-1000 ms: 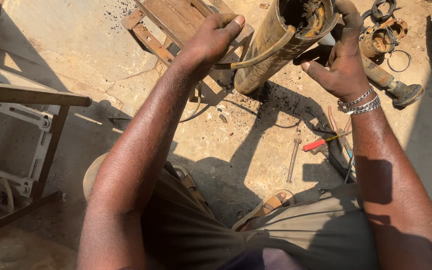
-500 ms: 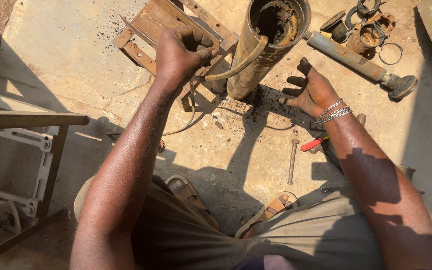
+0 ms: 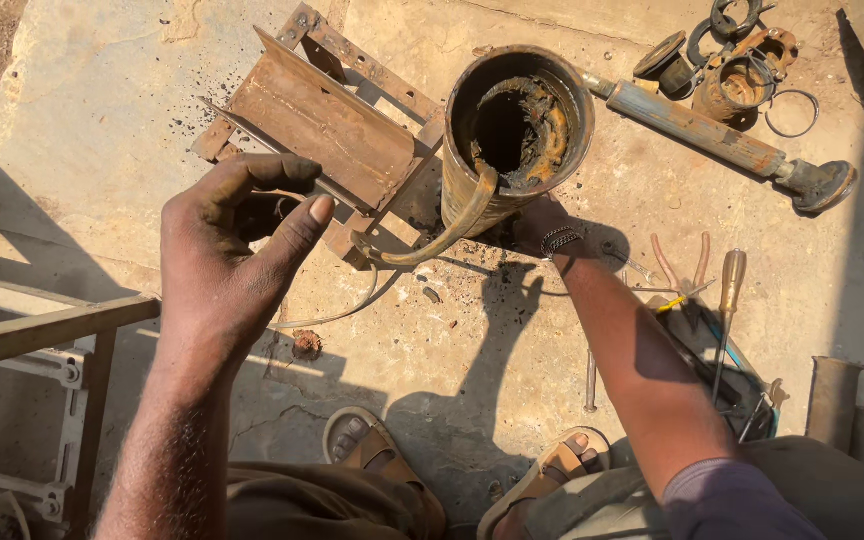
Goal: The person sits on the ground and works on a cylindrical metal object with wires. They use pliers to strip and twist wires, then connect them to a clamp meter to test the circuit.
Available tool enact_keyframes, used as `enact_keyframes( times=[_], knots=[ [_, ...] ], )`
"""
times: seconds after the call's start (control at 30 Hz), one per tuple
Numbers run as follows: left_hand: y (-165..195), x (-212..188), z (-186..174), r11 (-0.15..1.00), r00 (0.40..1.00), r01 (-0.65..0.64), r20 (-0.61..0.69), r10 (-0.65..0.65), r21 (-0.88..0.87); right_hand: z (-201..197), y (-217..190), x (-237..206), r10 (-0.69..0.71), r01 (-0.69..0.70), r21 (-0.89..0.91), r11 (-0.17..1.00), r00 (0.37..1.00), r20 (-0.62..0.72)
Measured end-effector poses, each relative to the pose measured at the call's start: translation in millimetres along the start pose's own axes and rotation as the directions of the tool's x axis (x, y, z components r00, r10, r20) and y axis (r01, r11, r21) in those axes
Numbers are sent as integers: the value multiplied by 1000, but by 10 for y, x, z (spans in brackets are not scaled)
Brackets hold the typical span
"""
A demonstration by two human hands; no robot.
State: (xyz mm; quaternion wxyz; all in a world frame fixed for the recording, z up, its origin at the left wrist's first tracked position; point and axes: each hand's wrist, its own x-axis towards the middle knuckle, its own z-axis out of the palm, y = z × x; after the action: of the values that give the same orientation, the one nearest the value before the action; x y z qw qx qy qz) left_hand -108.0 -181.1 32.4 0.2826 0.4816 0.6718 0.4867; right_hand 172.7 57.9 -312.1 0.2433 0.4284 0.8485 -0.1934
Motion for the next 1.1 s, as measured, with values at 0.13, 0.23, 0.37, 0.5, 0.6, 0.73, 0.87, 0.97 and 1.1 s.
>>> enact_keyframes(
  times=[0.13,0.23,0.37,0.5,0.6,0.73,0.87,0.97,1.1],
  knots=[
    [105,-91,-55,986,993,118,-9,-118,117,-298,-183,488,-19,18,-7,1000,986,-167],
    [114,-108,-37,981,991,130,15,-133,146,-163,-226,547,-22,17,-19,1000,969,-247],
    [75,9,-3,973,989,127,53,-140,194,403,-198,185,-1,-20,-103,995,980,-197],
    [52,134,96,991,990,104,88,-112,89,910,-237,-174,46,-52,-136,989,998,-46],
    [56,157,147,998,993,60,104,-63,32,1128,-432,-313,-79,-97,-352,931,888,-452],
    [72,107,138,1000,995,-8,96,5,29,1131,-468,-463,-186,-20,-401,916,863,-469],
    [78,49,79,1000,999,-11,42,12,-4,905,-254,-602,252,-242,384,891,967,26],
    [19,79,62,998,1000,-25,4,26,-59,692,-147,-735,355,-152,801,579,932,-80],
    [-125,186,47,987,991,-134,-37,131,-88,201,-43,-878,224,139,929,-343,973,-63]
  ],
)
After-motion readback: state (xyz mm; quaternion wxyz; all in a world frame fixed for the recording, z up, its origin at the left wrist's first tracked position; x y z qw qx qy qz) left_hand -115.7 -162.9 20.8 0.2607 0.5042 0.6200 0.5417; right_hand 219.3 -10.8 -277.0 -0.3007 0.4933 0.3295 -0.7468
